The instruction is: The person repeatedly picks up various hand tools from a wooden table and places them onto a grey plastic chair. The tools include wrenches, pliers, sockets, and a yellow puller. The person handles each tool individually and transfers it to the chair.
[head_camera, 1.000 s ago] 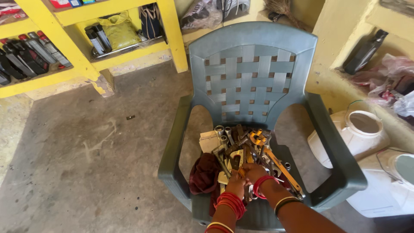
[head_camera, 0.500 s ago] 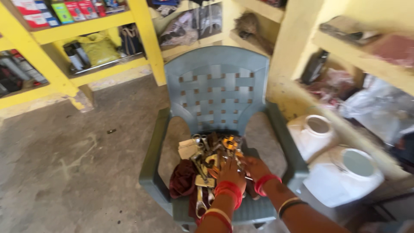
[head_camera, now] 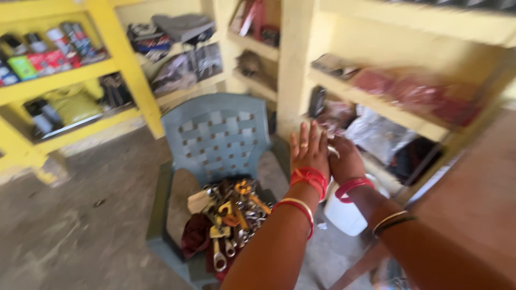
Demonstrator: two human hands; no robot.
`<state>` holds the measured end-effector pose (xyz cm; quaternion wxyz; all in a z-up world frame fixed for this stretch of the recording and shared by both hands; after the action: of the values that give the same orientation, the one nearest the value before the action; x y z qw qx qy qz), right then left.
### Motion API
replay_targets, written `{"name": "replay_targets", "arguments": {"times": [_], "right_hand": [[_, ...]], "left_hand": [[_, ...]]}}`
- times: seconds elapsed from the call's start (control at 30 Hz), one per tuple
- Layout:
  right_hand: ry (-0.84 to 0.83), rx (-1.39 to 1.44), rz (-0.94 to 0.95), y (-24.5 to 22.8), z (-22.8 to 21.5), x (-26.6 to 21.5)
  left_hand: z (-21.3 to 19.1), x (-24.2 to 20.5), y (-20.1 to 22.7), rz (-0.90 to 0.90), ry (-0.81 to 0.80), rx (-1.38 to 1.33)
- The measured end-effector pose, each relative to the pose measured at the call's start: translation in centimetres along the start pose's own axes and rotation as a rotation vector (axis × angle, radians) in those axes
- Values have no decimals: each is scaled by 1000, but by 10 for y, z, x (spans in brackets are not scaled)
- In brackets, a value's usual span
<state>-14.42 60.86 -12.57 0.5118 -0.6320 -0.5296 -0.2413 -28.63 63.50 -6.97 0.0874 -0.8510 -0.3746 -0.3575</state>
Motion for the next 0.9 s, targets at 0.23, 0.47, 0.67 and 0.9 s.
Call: {"name": "replay_targets", "arguments": {"times": [0.23,0.47,0.67,0.9], "right_hand": [[151,-234,157,-11,-172,79],[274,-408,152,-2,-300,86],[339,-613,275,19,-406,55],[420,-880,467,39,-530,-19]], "left_hand": [[-65,59,127,213,116,-83],[-102,70,232,410,145,-112],[-115,50,322,589,78,-271],[-131,-17,442,816,-22,-450]]}}
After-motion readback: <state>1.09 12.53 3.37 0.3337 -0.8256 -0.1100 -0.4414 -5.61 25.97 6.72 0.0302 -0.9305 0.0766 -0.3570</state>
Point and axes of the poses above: each hand's wrist, its own x-axis towards the middle knuckle, its own z-axis out of the palm, y = z × x, the point moved 2 cm from there along x, towards the middle knuckle, and after that the axes turned 13 degrees about y, right-handed, at the moved point
